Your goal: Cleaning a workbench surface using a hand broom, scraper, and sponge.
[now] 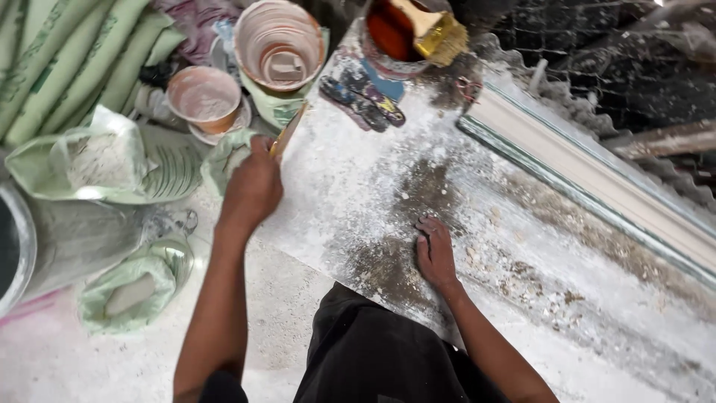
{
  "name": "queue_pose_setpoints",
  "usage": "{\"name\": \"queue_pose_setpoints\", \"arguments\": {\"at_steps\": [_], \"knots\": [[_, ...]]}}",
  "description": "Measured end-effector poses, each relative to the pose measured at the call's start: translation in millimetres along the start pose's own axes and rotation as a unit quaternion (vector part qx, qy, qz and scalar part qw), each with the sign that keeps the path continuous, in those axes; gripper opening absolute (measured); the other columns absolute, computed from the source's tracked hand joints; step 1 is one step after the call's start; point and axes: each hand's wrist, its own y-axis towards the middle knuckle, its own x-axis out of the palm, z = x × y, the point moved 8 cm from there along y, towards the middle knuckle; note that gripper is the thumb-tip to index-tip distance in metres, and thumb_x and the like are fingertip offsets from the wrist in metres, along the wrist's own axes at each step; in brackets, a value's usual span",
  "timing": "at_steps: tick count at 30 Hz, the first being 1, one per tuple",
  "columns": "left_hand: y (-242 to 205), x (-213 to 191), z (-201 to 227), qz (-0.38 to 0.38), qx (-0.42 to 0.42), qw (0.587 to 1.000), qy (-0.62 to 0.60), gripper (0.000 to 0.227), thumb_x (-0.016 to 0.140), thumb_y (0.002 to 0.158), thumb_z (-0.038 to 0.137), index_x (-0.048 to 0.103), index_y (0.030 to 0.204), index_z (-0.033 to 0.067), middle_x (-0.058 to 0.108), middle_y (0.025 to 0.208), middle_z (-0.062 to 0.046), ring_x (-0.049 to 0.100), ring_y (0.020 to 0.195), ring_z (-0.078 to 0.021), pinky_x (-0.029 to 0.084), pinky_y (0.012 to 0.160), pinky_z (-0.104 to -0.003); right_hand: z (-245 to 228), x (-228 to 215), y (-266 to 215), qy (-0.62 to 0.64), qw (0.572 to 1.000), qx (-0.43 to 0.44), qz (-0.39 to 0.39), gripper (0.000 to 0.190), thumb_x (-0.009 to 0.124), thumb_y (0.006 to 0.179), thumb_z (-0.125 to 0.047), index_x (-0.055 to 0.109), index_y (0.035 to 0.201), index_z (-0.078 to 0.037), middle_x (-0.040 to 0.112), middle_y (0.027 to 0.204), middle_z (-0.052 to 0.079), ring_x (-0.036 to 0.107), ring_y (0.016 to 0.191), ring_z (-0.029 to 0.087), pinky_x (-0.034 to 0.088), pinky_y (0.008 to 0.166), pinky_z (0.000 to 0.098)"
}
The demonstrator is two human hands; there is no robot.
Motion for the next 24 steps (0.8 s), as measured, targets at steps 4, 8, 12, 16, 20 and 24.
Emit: {"name": "queue_pose_setpoints", "arguments": {"at_steps": [4, 8, 12, 16, 20, 24], "knots": [[18.4, 70.9, 31.2, -0.065, 0.014, 0.994, 0.091, 0.045, 0.039, 0.105, 0.029, 0.035, 0.149, 0.0164, 0.072, 0.108, -0.023, 0.07, 0.105, -0.0497, 0.054, 0.091, -0.064, 8.9, -35.9, -19.8, -0.04, 0.996, -0.001, 0.084, 0.032, 0.038, 0.109, -0.027, 0.063, 0.123, -0.013, 0.06, 0.129, 0.012, 0.049, 0.136, 0.039, 0.033, 0.118, 0.0558], [47.8, 152.4, 47.4, 0.128, 0.104, 0.969, 0.181, 0.04, 0.048, 0.097, 0.018, 0.06, 0.133, 0.0048, 0.072, 0.091, -0.017, 0.074, 0.08, -0.0401, 0.058, 0.067, -0.057, 35.3, -82.8, -71.7, -0.127, 0.976, 0.048, 0.167, 0.03, 0.04, 0.109, -0.022, 0.062, 0.121, -0.006, 0.06, 0.126, 0.018, 0.05, 0.131, 0.043, 0.03, 0.12, 0.0575], [-3.5, 216.5, 132.9, 0.299, 0.222, 0.883, 0.286, 0.04, 0.051, 0.09, 0.016, 0.068, 0.122, -0.0021, 0.073, 0.082, -0.013, 0.073, 0.062, -0.0247, 0.058, 0.048, -0.043, 75.8, -119.6, -139.9, -0.217, 0.942, 0.115, 0.228, 0.032, 0.043, 0.106, -0.021, 0.059, 0.127, -0.003, 0.057, 0.133, 0.02, 0.049, 0.133, 0.041, 0.03, 0.121, 0.0542], [-31.8, 318.3, 209.8, 0.22, 0.31, 0.905, 0.189, 0.04, 0.052, 0.087, 0.015, 0.066, 0.118, -0.0079, 0.071, 0.086, -0.023, 0.073, 0.06, -0.0309, 0.057, 0.046, -0.044, 114.9, -138.2, -176.2, -0.238, 0.918, 0.175, 0.263, 0.038, 0.047, 0.102, -0.018, 0.057, 0.135, -0.001, 0.055, 0.138, 0.021, 0.047, 0.135, 0.043, 0.028, 0.121, 0.0545], [16.6, 319.7, 219.8, 0.034, 0.333, 0.937, 0.105, 0.034, 0.049, 0.09, 0.016, 0.063, 0.111, -0.0062, 0.07, 0.078, -0.015, 0.075, 0.067, -0.0351, 0.058, 0.052, -0.05, 123.0, -154.2, -182.8, -0.236, 0.916, 0.204, 0.251, 0.044, 0.045, 0.102, -0.017, 0.053, 0.141, 0.002, 0.053, 0.141, 0.026, 0.046, 0.138, 0.045, 0.026, 0.123, 0.0548], [112.4, 260.8, 183.8, 0.027, 0.174, 0.976, 0.13, 0.026, 0.043, 0.096, 0.016, 0.06, 0.108, 0.0002, 0.072, 0.085, -0.019, 0.076, 0.084, -0.0457, 0.059, 0.067, -0.06, 137.4, -154.3, -177.1, -0.295, 0.884, 0.298, 0.21, 0.052, 0.045, 0.099, -0.029, 0.058, 0.141, -0.003, 0.054, 0.146, 0.02, 0.045, 0.142, 0.04, 0.026, 0.123, 0.0502]]}}
